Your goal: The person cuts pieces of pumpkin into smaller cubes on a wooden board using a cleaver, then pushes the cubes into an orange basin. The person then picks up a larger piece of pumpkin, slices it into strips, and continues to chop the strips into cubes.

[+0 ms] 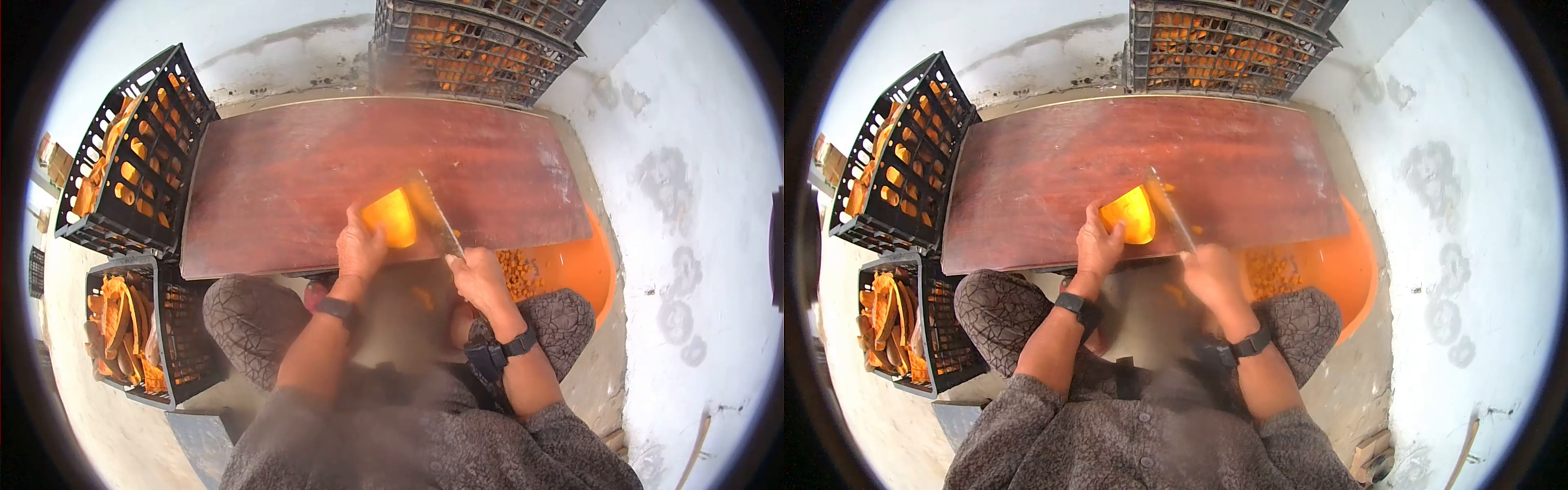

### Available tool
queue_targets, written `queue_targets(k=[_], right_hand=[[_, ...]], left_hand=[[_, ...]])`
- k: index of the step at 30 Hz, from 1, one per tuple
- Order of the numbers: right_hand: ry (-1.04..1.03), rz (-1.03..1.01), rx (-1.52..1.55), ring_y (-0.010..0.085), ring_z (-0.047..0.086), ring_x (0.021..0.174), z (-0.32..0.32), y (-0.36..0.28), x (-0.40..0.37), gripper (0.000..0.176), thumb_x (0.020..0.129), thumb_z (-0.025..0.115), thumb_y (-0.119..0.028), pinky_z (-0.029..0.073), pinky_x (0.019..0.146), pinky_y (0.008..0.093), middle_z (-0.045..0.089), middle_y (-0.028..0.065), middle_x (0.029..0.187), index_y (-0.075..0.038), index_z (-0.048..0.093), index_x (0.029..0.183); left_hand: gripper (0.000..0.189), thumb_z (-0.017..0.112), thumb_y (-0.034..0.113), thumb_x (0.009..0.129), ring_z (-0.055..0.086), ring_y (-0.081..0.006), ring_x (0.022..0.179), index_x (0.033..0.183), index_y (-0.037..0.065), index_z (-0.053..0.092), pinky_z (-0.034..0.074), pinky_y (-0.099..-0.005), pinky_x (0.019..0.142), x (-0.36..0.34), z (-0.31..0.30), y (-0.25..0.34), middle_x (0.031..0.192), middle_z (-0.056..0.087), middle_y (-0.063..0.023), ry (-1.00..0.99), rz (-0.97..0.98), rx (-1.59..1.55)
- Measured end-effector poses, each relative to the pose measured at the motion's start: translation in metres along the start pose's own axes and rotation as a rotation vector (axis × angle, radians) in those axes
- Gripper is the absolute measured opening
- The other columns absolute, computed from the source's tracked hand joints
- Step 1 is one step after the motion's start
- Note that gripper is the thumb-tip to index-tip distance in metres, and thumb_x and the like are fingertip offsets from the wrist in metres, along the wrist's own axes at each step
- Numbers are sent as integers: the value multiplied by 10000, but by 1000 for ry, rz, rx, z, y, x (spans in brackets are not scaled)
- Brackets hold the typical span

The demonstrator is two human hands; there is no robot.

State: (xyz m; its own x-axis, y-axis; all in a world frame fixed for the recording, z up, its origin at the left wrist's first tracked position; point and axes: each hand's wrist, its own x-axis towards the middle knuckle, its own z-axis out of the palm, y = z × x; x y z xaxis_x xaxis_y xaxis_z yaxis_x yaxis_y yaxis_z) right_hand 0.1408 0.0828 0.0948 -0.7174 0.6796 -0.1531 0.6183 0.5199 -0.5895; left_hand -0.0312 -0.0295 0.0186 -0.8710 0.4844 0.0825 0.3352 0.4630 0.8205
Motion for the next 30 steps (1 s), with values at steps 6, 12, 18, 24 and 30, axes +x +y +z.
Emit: queue_targets(k=[6,12,18,24,30], right_hand=[[92,-96,82,131,454,406,2,8,0,355,920,579,-188,367,409,329,477,48,505,21,522,639],[82,-75,115,130,459,414,-6,-6,-7,350,919,577,-187,359,408,320,473,45,500,25,526,644],[74,-115,64,116,453,419,-7,-2,-6,361,919,576,-191,358,408,323,460,43,498,30,520,640],[91,-85,87,111,457,419,-8,-2,-7,374,920,583,-199,357,407,318,453,39,493,27,510,631],[111,-106,60,145,474,408,-11,-3,-8,375,917,584,-198,375,415,342,465,76,485,35,520,629]], left_hand=[[545,668,230,820,628,-455,872,1256,6,432,492,-494,798,-3,-4,6,866,645,-276,-53,37,11],[530,672,267,837,640,-440,905,1242,6,452,501,-479,821,-6,-12,15,924,655,-278,-81,18,25],[503,682,211,833,645,-418,928,1239,19,456,511,-449,817,-7,-10,12,964,656,-260,-62,56,21],[466,671,115,831,650,-377,981,1231,11,454,513,-409,852,5,-2,-3,1027,645,-249,15,58,-75],[607,681,151,810,530,-385,1181,1336,26,406,447,-419,983,8,3,-6,1265,523,-260,26,139,-169]])
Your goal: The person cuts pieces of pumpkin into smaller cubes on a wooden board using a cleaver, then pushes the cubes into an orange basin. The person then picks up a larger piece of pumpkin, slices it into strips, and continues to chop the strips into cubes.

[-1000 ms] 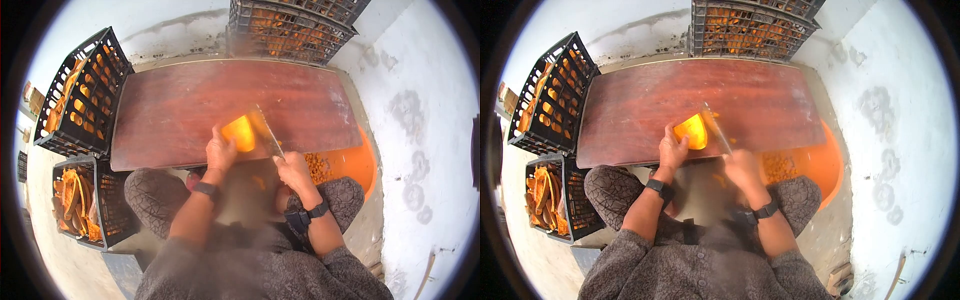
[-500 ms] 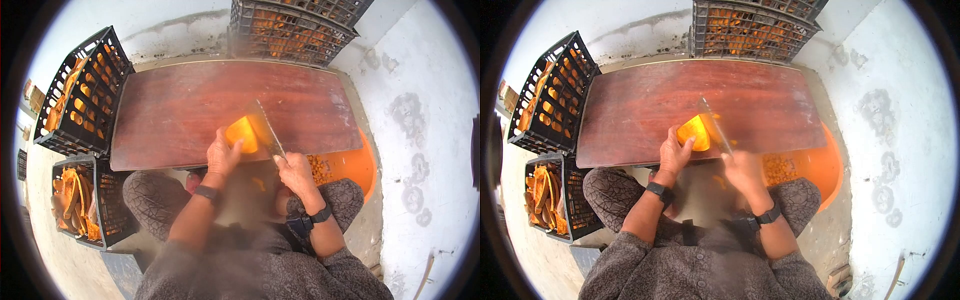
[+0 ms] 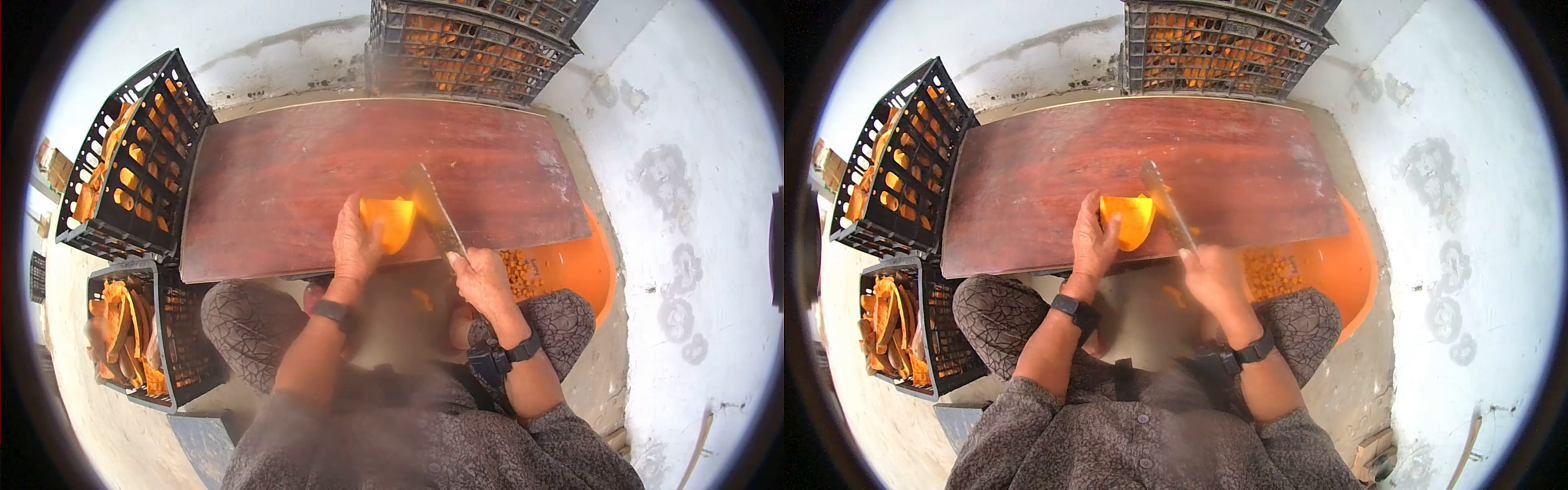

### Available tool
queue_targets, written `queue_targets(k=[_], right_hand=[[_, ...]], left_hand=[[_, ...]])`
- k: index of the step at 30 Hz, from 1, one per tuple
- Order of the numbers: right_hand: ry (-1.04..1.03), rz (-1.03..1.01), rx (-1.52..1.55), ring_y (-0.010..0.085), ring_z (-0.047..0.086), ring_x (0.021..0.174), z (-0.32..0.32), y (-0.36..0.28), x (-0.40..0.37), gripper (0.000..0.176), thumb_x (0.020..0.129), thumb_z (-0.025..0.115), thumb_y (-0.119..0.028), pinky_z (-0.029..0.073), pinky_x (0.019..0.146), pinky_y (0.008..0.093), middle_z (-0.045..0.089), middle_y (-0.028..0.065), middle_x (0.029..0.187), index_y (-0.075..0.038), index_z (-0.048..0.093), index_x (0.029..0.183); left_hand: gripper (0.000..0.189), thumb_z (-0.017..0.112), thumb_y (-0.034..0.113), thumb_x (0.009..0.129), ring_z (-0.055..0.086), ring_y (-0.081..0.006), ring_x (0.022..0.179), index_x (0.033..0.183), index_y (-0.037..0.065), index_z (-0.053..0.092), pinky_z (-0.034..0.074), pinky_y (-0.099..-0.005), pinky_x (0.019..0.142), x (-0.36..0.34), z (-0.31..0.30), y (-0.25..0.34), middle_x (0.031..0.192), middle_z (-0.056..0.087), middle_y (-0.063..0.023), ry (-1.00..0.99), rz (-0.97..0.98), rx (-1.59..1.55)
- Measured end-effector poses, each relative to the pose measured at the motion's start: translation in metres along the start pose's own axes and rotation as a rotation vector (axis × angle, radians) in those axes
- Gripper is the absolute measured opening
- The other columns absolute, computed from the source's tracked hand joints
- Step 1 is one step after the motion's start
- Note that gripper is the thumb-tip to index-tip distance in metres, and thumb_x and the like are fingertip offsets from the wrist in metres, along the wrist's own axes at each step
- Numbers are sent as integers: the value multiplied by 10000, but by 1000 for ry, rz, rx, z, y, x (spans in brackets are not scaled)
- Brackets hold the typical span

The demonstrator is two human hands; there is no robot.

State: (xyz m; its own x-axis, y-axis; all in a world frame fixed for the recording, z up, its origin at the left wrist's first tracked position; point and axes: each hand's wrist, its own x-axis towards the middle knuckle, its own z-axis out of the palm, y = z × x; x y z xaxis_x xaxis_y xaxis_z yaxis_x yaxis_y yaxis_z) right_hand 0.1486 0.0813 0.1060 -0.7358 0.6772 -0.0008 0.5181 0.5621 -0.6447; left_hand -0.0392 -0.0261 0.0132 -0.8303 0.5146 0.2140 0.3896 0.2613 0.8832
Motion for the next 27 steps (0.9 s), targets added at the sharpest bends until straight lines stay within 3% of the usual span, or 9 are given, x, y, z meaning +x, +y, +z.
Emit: queue_targets(k=[2,4,10,12,19,22,27], right_hand=[[10,-4,10,152,474,405,1,2,0,376,916,584,-199,376,417,345,467,85,485,36,524,629],[23,-5,18,159,475,402,1,4,0,376,914,584,-200,377,418,348,469,93,484,38,528,629],[13,17,-30,242,527,468,-6,-5,-1,384,901,594,-229,421,497,390,512,174,524,58,555,649],[3,10,-57,307,556,511,-8,-7,-2,389,898,598,-250,434,533,414,533,219,561,63,573,666],[2,-22,-90,391,585,572,-11,-8,-2,386,897,596,-271,444,561,448,566,250,614,58,595,695],[-7,-23,-99,399,587,589,-10,-10,-2,376,896,599,-265,447,573,459,570,253,623,58,601,703],[-25,-66,-156,421,589,616,-9,-12,-1,373,886,616,-271,457,585,471,578,256,637,45,600,688]], left_hand=[[652,703,143,811,504,-362,1236,1365,8,389,435,-399,1016,-4,-1,14,1319,487,-255,-9,37,28],[780,757,217,761,415,-399,1304,1401,6,365,385,-416,1068,-8,-2,26,1434,354,-264,-110,44,167],[726,792,260,692,419,-431,1289,1297,-11,497,385,-438,1070,-9,3,14,1504,262,-265,-183,195,373],[693,793,240,680,414,-431,1293,1270,-6,523,386,-442,1070,-6,1,7,1507,261,-261,-224,223,341],[631,791,203,665,362,-439,1324,1229,24,572,356,-452,1091,-3,-15,12,1512,270,-249,-422,309,241],[601,796,208,665,357,-432,1330,1197,13,594,335,-456,1105,-7,-16,12,1521,262,-241,-332,416,364],[515,781,201,680,365,-418,1323,1137,14,634,324,-463,1114,-6,-18,11,1461,348,-226,-323,474,267]])
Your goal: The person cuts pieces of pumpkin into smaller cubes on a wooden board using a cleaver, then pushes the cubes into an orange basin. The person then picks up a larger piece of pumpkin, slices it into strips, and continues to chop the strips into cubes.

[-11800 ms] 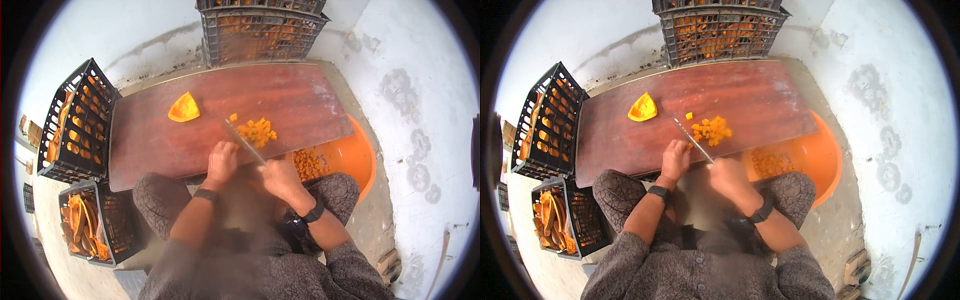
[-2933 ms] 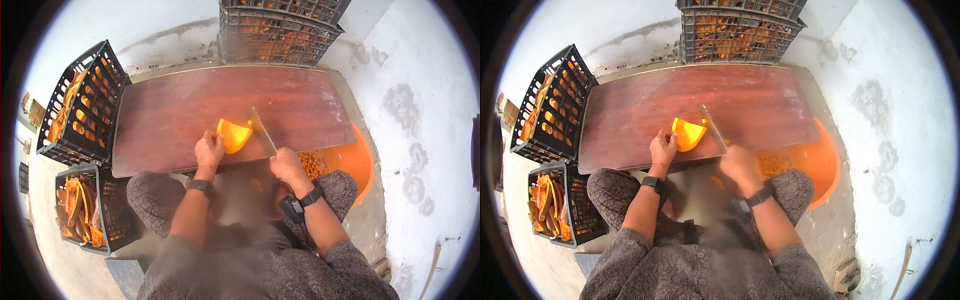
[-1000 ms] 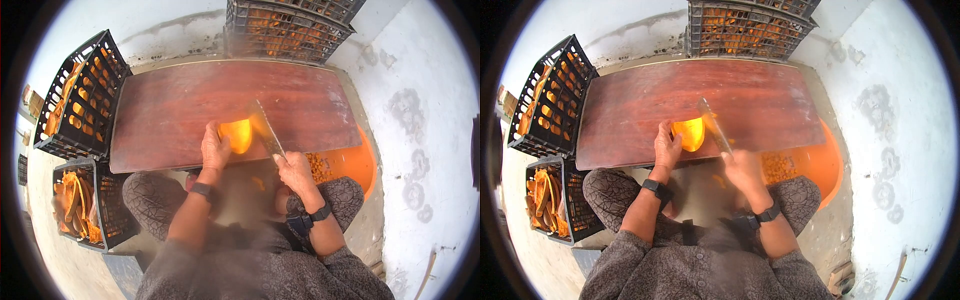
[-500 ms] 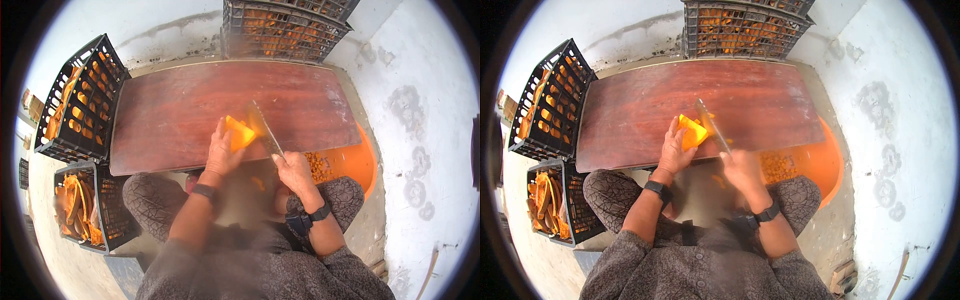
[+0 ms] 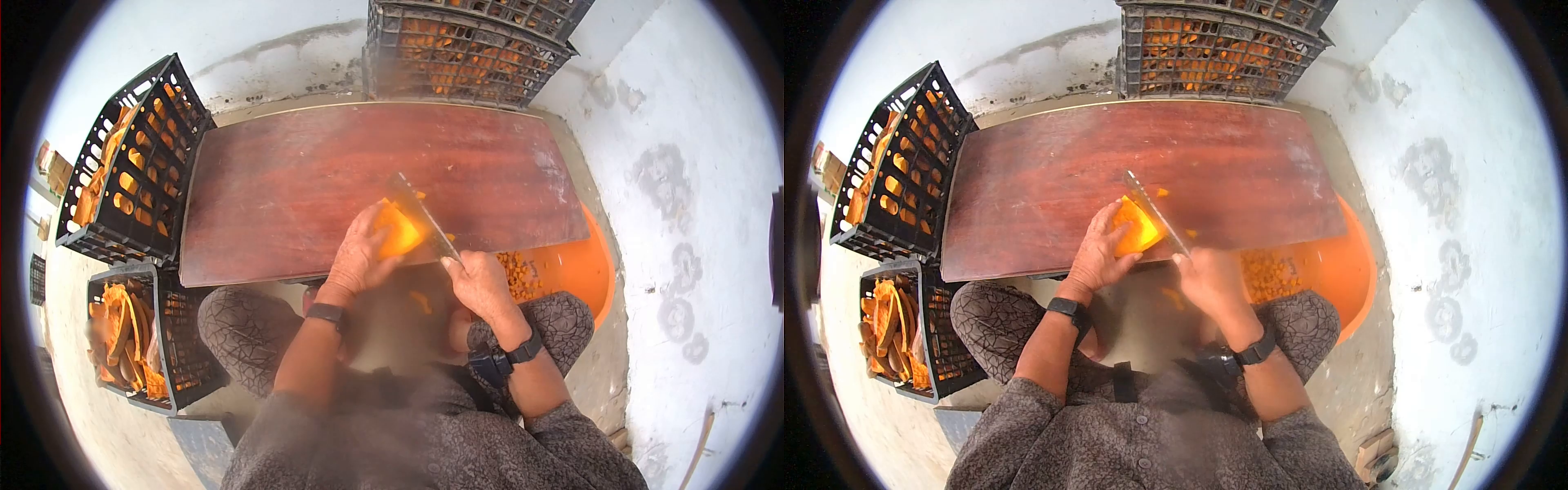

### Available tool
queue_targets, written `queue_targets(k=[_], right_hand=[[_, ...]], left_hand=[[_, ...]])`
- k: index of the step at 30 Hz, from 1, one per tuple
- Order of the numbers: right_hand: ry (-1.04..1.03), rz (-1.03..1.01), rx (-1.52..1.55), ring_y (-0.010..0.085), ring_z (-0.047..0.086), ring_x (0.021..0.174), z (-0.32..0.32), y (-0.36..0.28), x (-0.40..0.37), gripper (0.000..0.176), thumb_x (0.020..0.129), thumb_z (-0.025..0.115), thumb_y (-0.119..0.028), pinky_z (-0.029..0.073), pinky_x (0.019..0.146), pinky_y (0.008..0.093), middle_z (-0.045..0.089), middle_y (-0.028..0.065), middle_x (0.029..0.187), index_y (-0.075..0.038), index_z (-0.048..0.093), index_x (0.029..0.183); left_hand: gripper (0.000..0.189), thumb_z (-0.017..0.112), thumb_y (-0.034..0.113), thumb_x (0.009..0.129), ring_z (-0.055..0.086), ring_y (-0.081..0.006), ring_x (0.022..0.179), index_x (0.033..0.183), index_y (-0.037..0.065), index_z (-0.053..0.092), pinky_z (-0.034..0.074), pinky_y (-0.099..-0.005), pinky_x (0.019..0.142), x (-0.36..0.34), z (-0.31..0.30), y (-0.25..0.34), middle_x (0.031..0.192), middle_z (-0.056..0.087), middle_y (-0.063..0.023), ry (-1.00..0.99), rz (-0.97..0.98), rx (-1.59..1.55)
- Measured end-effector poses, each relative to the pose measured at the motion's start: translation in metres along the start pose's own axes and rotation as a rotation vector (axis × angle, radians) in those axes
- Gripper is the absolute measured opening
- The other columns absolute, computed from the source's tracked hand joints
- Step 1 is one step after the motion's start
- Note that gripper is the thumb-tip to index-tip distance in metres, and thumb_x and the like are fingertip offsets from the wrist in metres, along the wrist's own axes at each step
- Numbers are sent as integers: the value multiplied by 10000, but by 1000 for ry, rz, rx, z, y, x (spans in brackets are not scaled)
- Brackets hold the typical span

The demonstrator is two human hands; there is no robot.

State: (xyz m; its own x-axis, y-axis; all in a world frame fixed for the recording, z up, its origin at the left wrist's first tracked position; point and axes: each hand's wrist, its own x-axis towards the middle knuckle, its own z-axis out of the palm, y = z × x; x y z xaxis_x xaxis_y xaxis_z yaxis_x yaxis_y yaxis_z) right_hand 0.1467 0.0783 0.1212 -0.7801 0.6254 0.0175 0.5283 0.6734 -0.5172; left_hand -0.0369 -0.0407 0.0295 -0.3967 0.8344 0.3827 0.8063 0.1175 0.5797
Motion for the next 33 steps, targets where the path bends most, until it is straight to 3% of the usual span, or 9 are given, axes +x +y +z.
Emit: queue_targets(k=[4,10,33], right_hand=[[-4,-35,-38,429,592,631,1,2,3,372,883,620,-277,462,595,474,580,253,641,40,598,688],[-60,-25,-110,431,596,652,-4,-6,6,374,896,601,-289,465,614,484,582,244,648,32,600,702],[-116,3,-110,438,588,662,-18,-13,12,362,903,592,-273,455,620,483,580,253,659,43,610,727]], left_hand=[[458,745,164,695,394,-408,1292,1116,21,636,343,-465,1103,0,3,-6,1301,491,-182,-29,108,-8],[421,693,139,701,415,-416,1256,1100,30,612,355,-482,1084,-1,7,-9,1201,535,-169,-16,131,0],[423,688,181,676,429,-407,1226,1063,16,639,351,-516,1059,6,10,-6,1137,567,-170,63,114,-34]])
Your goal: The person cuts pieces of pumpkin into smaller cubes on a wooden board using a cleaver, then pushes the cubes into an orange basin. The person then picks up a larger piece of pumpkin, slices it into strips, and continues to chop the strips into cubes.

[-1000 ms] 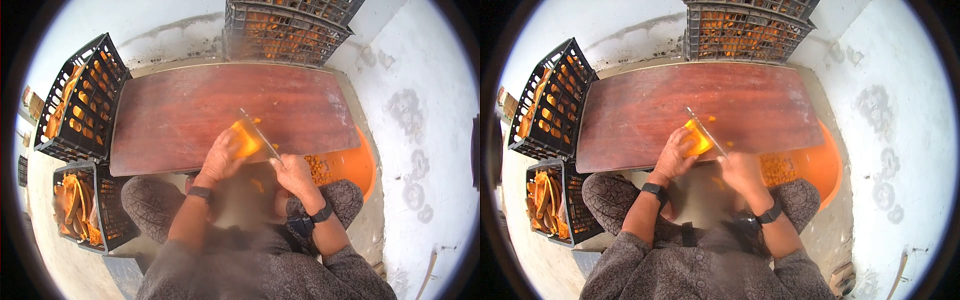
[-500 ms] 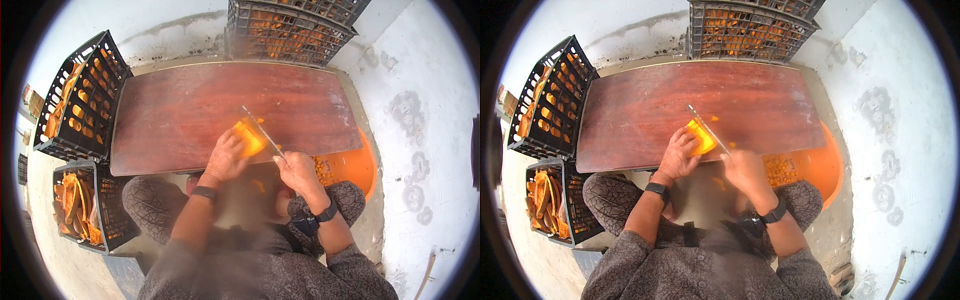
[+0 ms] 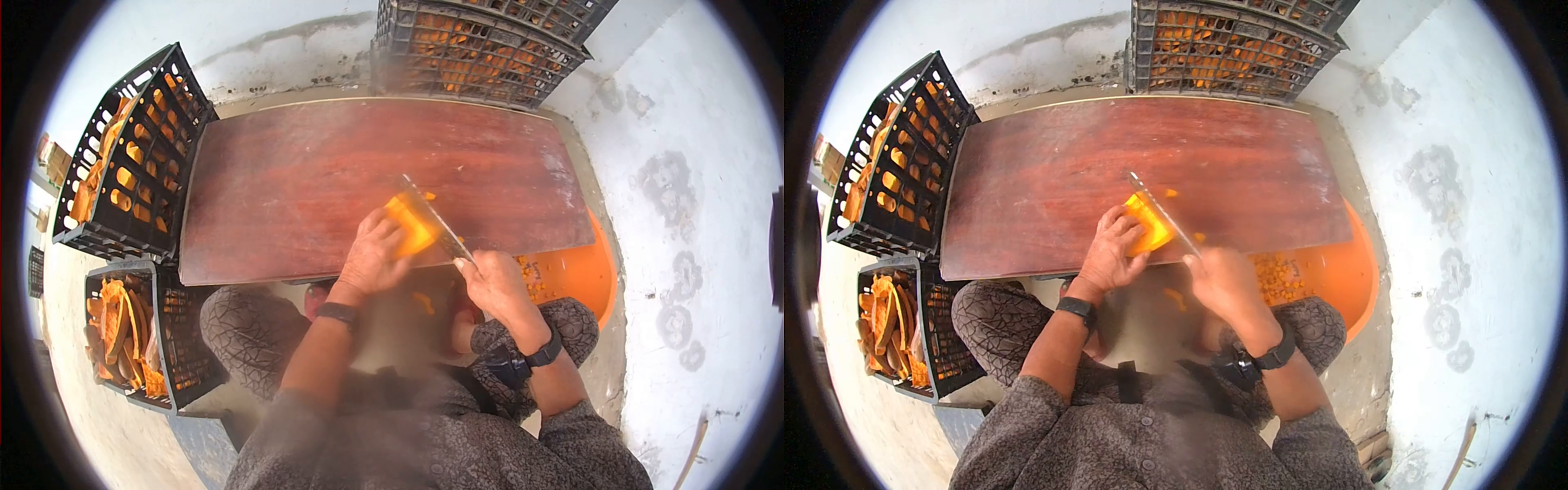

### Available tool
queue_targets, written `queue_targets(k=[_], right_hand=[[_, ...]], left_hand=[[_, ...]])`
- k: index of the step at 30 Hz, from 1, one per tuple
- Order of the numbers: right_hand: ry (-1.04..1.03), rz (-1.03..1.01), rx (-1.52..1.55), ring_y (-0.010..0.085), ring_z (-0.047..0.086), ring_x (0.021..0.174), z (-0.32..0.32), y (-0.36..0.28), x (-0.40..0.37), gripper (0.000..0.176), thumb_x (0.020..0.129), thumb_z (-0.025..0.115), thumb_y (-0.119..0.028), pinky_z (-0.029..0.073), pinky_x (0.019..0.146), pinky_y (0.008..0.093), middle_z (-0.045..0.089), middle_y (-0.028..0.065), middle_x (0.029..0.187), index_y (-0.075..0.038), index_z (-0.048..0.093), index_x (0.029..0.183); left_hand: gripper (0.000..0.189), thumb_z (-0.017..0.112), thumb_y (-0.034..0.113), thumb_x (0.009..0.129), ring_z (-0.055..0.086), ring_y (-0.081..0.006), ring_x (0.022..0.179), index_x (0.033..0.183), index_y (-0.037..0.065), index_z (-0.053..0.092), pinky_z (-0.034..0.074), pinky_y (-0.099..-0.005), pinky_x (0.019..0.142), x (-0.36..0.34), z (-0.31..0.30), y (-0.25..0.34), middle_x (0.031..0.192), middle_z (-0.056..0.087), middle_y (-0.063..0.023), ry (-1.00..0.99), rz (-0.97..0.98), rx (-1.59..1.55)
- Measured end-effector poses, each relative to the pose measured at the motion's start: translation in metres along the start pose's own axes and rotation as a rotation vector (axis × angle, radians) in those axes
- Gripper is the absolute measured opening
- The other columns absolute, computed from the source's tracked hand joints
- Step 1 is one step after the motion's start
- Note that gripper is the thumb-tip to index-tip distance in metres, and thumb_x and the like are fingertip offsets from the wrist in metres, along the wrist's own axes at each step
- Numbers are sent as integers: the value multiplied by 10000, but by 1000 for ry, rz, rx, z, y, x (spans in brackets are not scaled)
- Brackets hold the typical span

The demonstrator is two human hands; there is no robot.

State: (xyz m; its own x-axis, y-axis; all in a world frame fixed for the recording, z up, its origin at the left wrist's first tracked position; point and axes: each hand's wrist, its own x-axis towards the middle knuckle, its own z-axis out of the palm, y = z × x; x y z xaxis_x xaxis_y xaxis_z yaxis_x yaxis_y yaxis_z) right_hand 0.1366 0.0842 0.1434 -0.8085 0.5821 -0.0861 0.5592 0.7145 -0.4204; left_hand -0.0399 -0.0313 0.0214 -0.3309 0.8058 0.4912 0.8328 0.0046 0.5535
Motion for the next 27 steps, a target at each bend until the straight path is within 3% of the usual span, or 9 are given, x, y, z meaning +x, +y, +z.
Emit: queue_targets(k=[6,9,21,27], right_hand=[[-26,27,-26,439,606,689,-4,-3,1,336,894,577,-273,464,647,514,607,248,681,15,658,741],[-10,17,-32,427,594,651,4,2,0,365,910,595,-286,459,612,470,587,248,665,33,613,734],[-105,14,-70,461,599,730,-2,0,8,336,913,577,-265,463,679,495,602,279,725,43,639,793],[-44,-43,-22,443,602,735,5,19,15,288,894,570,-236,466,677,515,618,248,728,11,652,770]], left_hand=[[431,688,183,672,427,-407,1227,1063,10,636,346,-525,1059,0,2,1,1137,565,-172,3,-9,3],[437,687,184,670,427,-405,1226,1066,9,633,345,-529,1058,-1,2,-1,1133,565,-173,5,-3,10],[428,682,189,670,447,-396,1195,1065,35,623,372,-500,1010,0,3,0,1125,557,-152,25,30,42],[415,676,209,667,462,-397,1163,1034,19,641,356,-519,1029,1,4,-3,1086,572,-163,44,25,1]])
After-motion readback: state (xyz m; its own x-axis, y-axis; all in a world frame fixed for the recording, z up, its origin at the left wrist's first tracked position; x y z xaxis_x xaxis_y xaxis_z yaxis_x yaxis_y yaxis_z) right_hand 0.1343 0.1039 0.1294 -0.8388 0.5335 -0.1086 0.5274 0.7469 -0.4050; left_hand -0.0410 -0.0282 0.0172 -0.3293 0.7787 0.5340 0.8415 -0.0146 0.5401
